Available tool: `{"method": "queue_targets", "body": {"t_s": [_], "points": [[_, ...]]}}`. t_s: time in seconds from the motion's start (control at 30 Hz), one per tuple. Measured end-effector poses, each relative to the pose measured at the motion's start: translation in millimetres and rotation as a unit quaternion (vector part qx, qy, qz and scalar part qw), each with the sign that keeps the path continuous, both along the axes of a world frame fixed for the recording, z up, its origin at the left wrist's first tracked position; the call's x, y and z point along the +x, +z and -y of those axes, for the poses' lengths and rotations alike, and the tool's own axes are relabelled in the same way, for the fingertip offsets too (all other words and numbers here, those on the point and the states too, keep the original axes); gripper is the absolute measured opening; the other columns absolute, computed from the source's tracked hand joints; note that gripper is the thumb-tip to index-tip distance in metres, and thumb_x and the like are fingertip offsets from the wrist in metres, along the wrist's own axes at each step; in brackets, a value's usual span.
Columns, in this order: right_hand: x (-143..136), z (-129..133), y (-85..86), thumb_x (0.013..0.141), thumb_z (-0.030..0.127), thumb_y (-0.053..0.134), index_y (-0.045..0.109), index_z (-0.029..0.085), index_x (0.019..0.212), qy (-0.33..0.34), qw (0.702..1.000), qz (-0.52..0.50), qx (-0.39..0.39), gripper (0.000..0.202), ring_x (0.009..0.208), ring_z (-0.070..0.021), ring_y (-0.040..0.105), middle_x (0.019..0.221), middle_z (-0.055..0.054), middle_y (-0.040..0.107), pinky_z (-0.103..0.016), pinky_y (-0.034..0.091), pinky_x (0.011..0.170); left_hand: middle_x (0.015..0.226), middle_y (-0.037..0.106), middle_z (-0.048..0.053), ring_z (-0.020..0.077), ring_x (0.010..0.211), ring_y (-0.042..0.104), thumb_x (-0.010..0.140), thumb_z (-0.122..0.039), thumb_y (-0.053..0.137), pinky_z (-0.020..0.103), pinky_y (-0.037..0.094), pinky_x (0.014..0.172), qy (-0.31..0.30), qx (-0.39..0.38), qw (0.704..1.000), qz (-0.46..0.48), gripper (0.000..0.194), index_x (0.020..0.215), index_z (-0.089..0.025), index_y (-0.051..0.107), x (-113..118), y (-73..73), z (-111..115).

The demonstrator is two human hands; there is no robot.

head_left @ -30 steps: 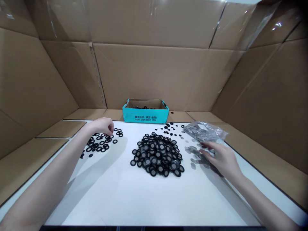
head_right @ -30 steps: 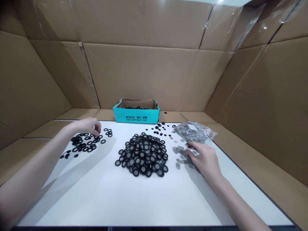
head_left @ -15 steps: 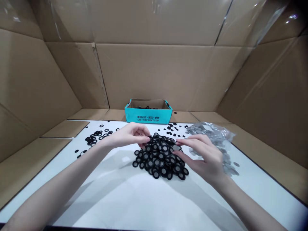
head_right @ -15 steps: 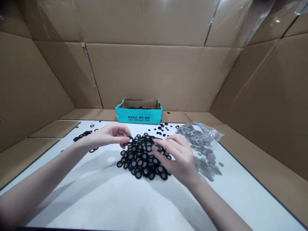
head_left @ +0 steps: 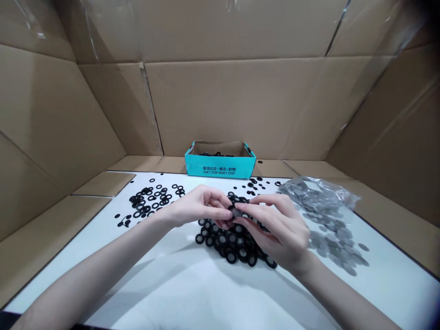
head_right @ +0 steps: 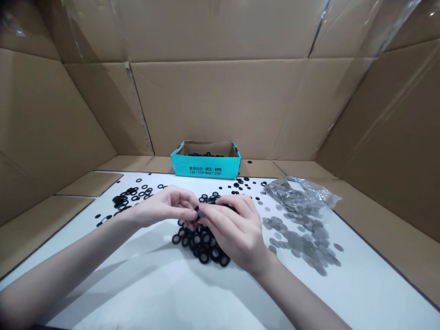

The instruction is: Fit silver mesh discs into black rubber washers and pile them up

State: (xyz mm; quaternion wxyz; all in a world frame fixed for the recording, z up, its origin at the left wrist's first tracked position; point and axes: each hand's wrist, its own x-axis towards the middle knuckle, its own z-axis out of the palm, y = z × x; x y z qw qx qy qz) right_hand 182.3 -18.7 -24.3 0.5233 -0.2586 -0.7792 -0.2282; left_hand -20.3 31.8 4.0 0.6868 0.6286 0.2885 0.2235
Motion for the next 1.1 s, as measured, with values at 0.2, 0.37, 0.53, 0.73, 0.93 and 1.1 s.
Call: {"method": "queue_targets", "body": {"t_s": [0.2,0.37,0.53,0.73,0.93,1.1], "points": [[1.6,0.0,-4.0,0.081,0.004,0.067,0.065,0.024,0.114,0.016,1.000,0.013,0.002,0.039,0.074,-0.0216,0.066,0.077,-0.001,0.078,-0.036,0.049,0.069,0.079,0.076,0.005,0.0116,0.067,0.069,0.069,-0.027,0.084,0.023,0.057,0.069,-0.004,0.005,1.000,-0.014,0.028,0.088,-0.010,0.072,-0.3,-2.1,-1.8],[3.0,-2.6,-12.4,0.079,0.001,0.066,0.064,0.024,0.115,0.007,1.000,0.023,-0.011,0.044,0.082,-0.0234,0.066,0.086,-0.001,0.080,-0.037,0.048,0.071,0.077,0.075,0.005,0.0128,0.069,0.069,0.072,-0.026,0.081,0.023,0.056,0.071,0.008,0.037,0.999,-0.037,0.026,0.090,-0.010,0.072,1.4,-5.2,0.9],[-0.4,-3.1,-17.0,0.080,0.006,0.069,0.066,0.027,0.110,0.016,0.998,-0.026,-0.058,0.037,0.082,-0.0220,0.064,0.084,-0.001,0.078,-0.037,0.050,0.073,0.079,0.072,0.004,0.0119,0.069,0.067,0.078,-0.030,0.076,0.023,0.056,0.070,0.025,0.066,0.997,-0.021,0.023,0.086,-0.010,0.067,6.6,-6.9,6.5],[-0.2,2.8,-24.6,0.082,0.017,0.069,0.067,0.026,0.103,0.059,0.936,-0.168,-0.303,0.023,0.088,-0.0198,0.068,0.095,-0.004,0.072,-0.034,0.057,0.078,0.075,0.069,0.004,0.0145,0.071,0.067,0.086,-0.027,0.064,0.025,0.052,0.070,0.040,0.136,0.989,-0.049,0.015,0.091,-0.013,0.059,10.4,-3.9,16.9],[-1.5,3.4,-27.0,0.078,0.024,0.072,0.067,0.024,0.097,0.086,0.866,-0.273,-0.410,0.019,0.078,-0.0192,0.073,0.089,-0.003,0.074,-0.033,0.059,0.075,0.066,0.063,-0.002,0.0114,0.064,0.058,0.089,-0.024,0.057,0.020,0.043,0.060,0.064,0.263,0.956,-0.112,0.010,0.093,-0.016,0.053,14.6,-2.7,23.9],[-1.6,2.5,-25.9,0.079,0.023,0.070,0.066,0.022,0.095,0.108,0.856,-0.268,-0.430,0.017,0.073,-0.0191,0.072,0.082,-0.003,0.075,-0.033,0.059,0.073,0.066,0.064,-0.002,0.0127,0.064,0.060,0.088,-0.025,0.056,0.022,0.045,0.062,0.062,0.286,0.945,-0.148,0.010,0.092,-0.017,0.054,14.8,-0.7,24.7]]}}
